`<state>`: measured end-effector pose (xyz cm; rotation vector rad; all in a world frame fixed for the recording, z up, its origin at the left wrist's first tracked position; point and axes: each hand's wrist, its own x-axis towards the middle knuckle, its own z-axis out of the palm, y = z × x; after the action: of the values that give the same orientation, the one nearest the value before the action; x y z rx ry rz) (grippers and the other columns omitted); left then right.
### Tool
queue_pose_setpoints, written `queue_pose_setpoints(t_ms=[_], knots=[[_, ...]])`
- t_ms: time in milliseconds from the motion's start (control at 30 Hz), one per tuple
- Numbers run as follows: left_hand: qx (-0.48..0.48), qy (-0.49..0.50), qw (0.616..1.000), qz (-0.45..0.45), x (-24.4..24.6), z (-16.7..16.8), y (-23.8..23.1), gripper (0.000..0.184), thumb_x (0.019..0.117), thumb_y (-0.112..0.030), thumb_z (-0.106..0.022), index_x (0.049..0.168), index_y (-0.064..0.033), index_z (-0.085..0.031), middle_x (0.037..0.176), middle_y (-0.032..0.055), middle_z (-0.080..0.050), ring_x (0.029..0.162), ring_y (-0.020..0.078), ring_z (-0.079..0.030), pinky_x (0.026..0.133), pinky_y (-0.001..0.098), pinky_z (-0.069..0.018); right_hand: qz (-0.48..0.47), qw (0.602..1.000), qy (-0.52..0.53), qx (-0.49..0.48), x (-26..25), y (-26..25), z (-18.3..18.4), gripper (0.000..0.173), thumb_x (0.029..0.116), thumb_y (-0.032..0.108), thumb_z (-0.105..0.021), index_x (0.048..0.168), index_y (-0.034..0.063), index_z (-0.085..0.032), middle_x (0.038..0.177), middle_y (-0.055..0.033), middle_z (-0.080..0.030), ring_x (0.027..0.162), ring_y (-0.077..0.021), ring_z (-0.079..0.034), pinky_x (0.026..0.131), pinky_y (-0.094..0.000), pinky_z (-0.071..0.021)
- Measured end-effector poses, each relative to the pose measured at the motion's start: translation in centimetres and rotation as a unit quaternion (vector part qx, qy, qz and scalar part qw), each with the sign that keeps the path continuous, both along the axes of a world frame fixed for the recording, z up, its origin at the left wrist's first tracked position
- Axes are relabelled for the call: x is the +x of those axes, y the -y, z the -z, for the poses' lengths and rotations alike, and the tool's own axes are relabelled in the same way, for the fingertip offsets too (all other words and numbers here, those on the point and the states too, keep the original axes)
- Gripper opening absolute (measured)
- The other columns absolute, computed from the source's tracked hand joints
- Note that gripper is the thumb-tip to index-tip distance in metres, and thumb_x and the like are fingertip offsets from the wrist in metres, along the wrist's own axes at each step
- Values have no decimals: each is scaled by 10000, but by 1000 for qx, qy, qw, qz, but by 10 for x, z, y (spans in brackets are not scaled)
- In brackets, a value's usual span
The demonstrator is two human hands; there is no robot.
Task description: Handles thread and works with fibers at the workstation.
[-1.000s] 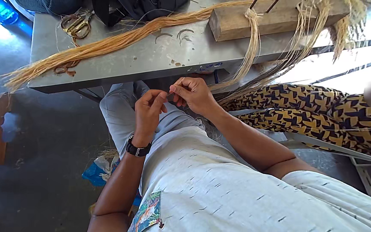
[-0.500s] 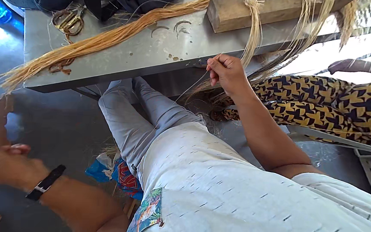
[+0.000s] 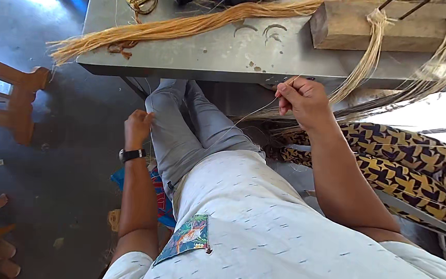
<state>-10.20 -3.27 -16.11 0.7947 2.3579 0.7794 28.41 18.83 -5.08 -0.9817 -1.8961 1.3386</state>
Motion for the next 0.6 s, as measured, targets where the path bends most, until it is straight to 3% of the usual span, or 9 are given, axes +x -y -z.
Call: queue_pose_setpoints(t_ms=[100, 200, 300, 367, 400, 467, 500, 600], knots=[[-36, -86, 996, -8, 13, 6, -19, 357, 1031, -313, -594, 1175, 9, -650, 1070, 280, -687, 1044, 495, -655, 879, 732, -478, -31, 999, 35, 1, -1, 4, -1, 203, 1066, 203, -549, 917, 90, -630, 684, 52, -596, 519, -32, -550, 502, -203, -517], [-21, -101, 995, 10, 14, 0, -20, 262, 1041, -216, -570, 1097, 13, -685, 1036, 265, -697, 1022, 468, -666, 892, 707, -480, -79, 989, 122, 31, 0, 6, 0, 264, 1067, 232, -551, 879, 74, -649, 684, 23, -578, 520, -47, -520, 496, -219, -478], [30, -26, 996, 79, 11, -14, -11, 236, 1044, -196, -570, 1100, 0, -690, 965, 193, -720, 882, 360, -712, 848, 619, -551, -71, 956, 266, 98, -6, 11, 2, 287, 1056, 303, -599, 896, 74, -663, 680, -62, -583, 567, -196, -558, 528, -415, -471], [60, 48, 985, 156, 18, -31, -1, 200, 1063, -217, -562, 1110, -45, -653, 921, 127, -720, 732, 242, -718, 716, 480, -616, -65, 938, 310, 144, -13, 16, 2, 233, 1033, 281, -637, 1032, 53, -686, 876, -137, -667, 765, -310, -663, 684, -570, -545], [77, 69, 976, 190, 24, -42, 2, 177, 1065, -216, -565, 1091, -63, -650, 876, 98, -713, 647, 190, -682, 626, 401, -602, -77, 937, 295, 168, -18, 17, -1, 225, 1024, 251, -640, 1095, 44, -696, 993, -155, -680, 854, -324, -679, 758, -576, -563], [106, 69, 960, 250, 41, -70, 3, 142, 1056, -201, -584, 1041, -84, -661, 771, 60, -669, 535, 132, -539, 497, 297, -458, -116, 944, 208, 227, -31, 28, -10, 232, 1012, 206, -636, 1153, 40, -716, 1105, -150, -674, 853, -275, -670, 755, -483, -583], [116, 57, 951, 280, 49, -82, 0, 135, 1048, -190, -594, 1025, -84, -673, 747, 52, -647, 543, 132, -518, 504, 301, -433, -145, 946, 159, 241, -39, 36, -15, 234, 1007, 194, -637, 1176, 56, -723, 1157, -129, -673, 838, -223, -664, 727, -416, -586], [155, 20, 914, 375, 68, -107, -12, 112, 1015, -179, -629, 989, -100, -705, 728, 9, -643, 595, 112, -581, 544, 298, -502, -255, 941, 52, 217, -67, 57, -21, 315, 978, 146, -686, 1287, 85, -702, 1305, -103, -639, 846, -141, -653, 684, -302, -581]])
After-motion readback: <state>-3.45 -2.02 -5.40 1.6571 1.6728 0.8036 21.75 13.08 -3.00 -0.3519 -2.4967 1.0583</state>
